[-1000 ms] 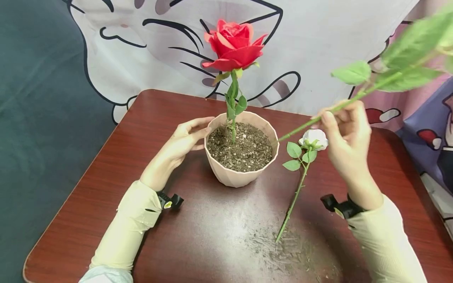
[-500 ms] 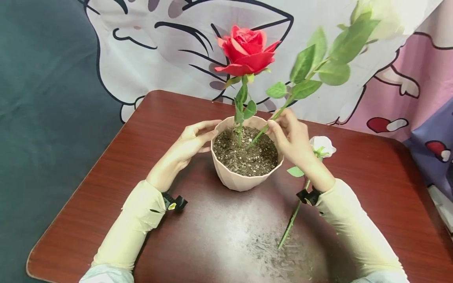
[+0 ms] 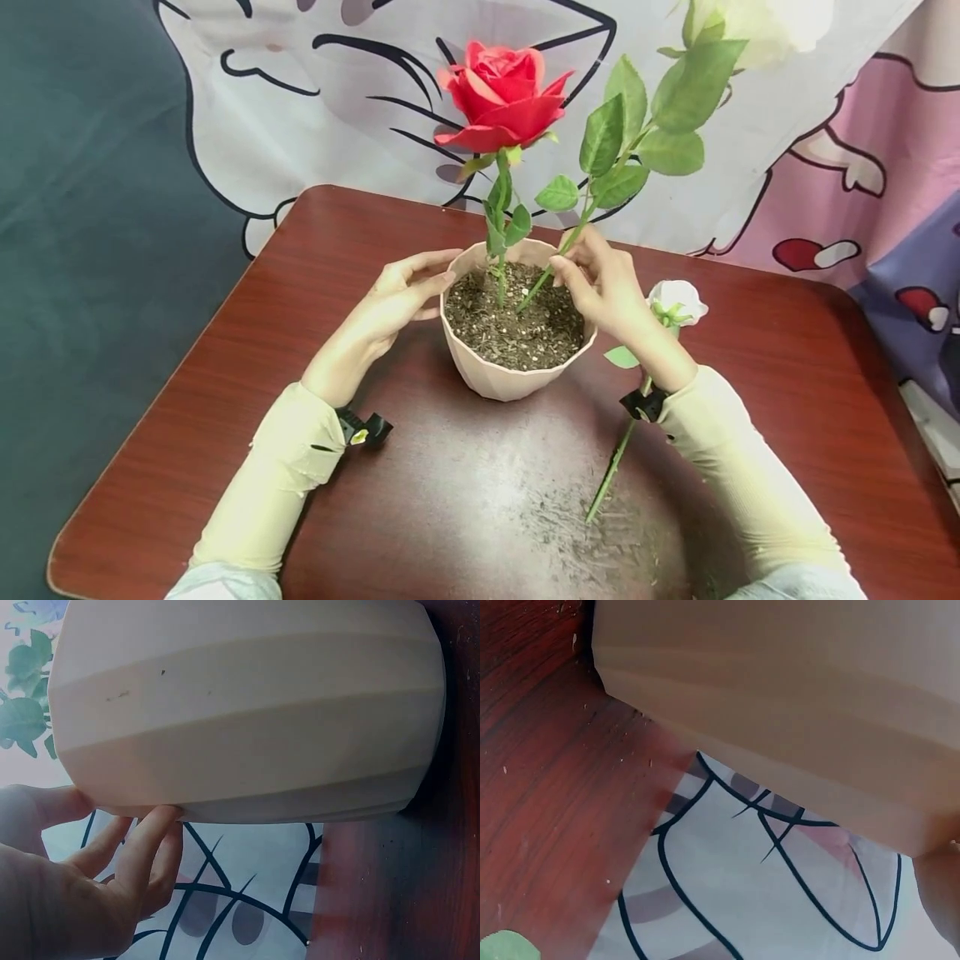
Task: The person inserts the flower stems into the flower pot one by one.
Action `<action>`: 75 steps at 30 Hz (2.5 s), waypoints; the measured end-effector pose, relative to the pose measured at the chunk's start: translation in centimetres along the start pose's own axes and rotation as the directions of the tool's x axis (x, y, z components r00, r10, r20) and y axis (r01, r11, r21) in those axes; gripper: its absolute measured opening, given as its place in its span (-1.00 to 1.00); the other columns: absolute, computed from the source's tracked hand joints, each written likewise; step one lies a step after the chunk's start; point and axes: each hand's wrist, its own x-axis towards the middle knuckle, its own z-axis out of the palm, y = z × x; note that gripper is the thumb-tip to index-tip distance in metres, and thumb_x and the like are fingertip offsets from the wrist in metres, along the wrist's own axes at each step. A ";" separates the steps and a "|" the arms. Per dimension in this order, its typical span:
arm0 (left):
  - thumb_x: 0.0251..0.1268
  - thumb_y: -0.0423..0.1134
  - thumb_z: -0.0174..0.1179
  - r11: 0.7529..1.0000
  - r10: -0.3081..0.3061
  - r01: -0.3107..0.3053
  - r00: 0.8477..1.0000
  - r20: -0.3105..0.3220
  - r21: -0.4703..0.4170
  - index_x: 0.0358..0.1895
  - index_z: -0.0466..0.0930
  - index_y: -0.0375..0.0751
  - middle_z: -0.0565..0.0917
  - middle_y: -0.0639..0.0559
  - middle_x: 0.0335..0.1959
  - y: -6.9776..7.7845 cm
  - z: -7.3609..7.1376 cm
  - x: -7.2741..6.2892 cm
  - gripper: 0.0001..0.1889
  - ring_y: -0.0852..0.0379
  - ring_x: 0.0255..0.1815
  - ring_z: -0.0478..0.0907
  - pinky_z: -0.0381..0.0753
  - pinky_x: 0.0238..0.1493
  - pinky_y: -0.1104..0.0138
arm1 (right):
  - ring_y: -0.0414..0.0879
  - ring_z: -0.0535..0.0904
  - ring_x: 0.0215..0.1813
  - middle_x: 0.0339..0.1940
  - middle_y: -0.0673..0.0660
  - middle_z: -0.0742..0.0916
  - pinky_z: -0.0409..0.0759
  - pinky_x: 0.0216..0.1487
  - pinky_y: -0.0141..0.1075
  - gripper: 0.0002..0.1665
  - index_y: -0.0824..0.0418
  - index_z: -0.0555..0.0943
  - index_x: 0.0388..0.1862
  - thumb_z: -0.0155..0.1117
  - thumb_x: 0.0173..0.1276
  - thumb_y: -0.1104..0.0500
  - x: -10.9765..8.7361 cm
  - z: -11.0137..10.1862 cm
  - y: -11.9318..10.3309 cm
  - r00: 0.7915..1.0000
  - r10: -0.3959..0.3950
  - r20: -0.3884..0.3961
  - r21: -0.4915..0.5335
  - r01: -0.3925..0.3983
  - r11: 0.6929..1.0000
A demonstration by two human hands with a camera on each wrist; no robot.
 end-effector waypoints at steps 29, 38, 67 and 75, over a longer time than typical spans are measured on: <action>0.36 -0.25 0.06 1.000 -0.012 0.012 1.000 -0.006 -0.010 0.30 0.38 -0.07 0.43 -0.01 0.23 0.0 0.0 -0.3 -0.56 0.04 0.19 0.42 0.46 0.08 0.04 | -0.05 0.62 -0.46 -0.41 0.10 0.73 0.49 -0.42 -0.27 -0.76 0.25 0.45 -0.09 0.15 0.39 0.13 -1.1 0.7 -1.4 0.988 0.152 0.022 -0.141 -0.147 0.979; 0.34 -0.24 0.07 1.000 -0.004 0.004 1.000 -0.020 -0.007 0.29 0.38 -0.07 0.43 0.00 0.23 0.2 0.0 -0.2 -0.55 0.04 0.17 0.42 0.49 0.05 0.07 | 0.14 0.58 -0.12 -0.19 0.14 0.72 0.41 -0.06 0.01 -0.42 0.19 0.40 0.22 0.26 0.29 0.00 -2.4 -0.3 -2.1 0.977 0.172 -0.129 -0.286 -0.202 0.937; 0.36 -0.21 0.08 1.000 -0.003 0.003 1.000 -0.007 0.015 0.32 0.34 -0.09 0.40 -0.01 0.24 0.1 -0.2 0.0 -0.53 0.11 0.13 0.43 0.53 -0.02 0.20 | 0.07 0.58 -0.37 -0.26 0.17 0.73 0.40 -0.34 0.00 -0.50 0.17 0.48 0.14 0.31 0.24 0.11 -10.3 -6.4 0.8 0.924 0.265 -0.275 -0.469 -0.370 0.802; 0.36 -0.23 0.06 1.000 0.003 -0.003 1.000 0.002 0.014 0.33 0.33 -0.11 0.41 0.00 0.23 0.2 -0.3 0.2 -0.53 0.15 0.09 0.45 0.56 -0.09 0.28 | -0.27 0.42 -0.52 -0.47 0.12 0.71 0.32 -0.44 -0.35 -0.70 0.20 0.59 -0.15 0.24 0.29 0.01 -13.6 -6.9 1.5 0.843 0.430 -0.323 -0.462 -0.537 0.705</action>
